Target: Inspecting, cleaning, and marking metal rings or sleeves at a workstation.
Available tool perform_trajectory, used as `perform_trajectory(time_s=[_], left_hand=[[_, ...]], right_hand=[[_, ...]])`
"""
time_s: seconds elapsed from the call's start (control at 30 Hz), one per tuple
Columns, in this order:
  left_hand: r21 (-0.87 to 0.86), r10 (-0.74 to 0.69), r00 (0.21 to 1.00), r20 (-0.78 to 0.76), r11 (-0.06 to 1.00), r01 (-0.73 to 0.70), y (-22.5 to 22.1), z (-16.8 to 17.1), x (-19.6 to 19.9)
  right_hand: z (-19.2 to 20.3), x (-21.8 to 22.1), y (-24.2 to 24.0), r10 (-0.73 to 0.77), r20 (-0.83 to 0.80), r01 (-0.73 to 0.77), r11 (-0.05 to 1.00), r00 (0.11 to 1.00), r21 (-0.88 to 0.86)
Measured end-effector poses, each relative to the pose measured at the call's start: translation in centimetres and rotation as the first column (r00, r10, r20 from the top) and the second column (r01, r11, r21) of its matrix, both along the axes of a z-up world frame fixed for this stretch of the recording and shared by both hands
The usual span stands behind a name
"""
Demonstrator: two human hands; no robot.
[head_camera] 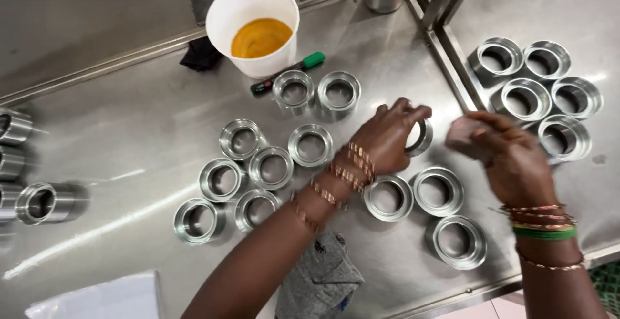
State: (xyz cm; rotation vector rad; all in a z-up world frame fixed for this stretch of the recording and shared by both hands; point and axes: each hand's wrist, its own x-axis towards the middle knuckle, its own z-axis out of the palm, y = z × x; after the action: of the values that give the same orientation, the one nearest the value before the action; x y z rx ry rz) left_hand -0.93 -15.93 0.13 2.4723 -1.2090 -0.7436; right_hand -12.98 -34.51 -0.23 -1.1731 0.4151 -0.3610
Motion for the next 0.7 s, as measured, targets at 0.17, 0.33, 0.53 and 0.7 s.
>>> perform_trajectory(time_s=[0.17, 0.33, 0.53, 0.7], left_hand=[[-0.390, 0.142, 0.582, 0.800, 0.862, 0.326, 2.2, -2.4, -2.8], [-0.133, 0.237, 0.967, -0.091, 0.960, -0.248, 3.9, 1.2, -0.7], [-0.559, 0.103, 0.994, -0.045, 0.822, -0.111, 2.9, -1.3, -2.0], [-0.376, 0.061, 0.996, -0.067, 0.923, -0.082, 2.7, 1.1, -0.2]], right_hand=[[0.3, 3.2, 4.7, 0.280, -0.181, -0.230, 0.940, 0.943, 0.254], [-0.6, 2.3, 4.3, 0.327, -0.196, -0.294, 0.938, 0.924, 0.183], [0.8, 1.2, 4.3, 0.457, 0.061, -0.451, 0.836, 0.888, 0.311], [-0.5, -1.7, 0.3, 0.227, -0.260, -0.209, 0.973, 0.939, 0.097]])
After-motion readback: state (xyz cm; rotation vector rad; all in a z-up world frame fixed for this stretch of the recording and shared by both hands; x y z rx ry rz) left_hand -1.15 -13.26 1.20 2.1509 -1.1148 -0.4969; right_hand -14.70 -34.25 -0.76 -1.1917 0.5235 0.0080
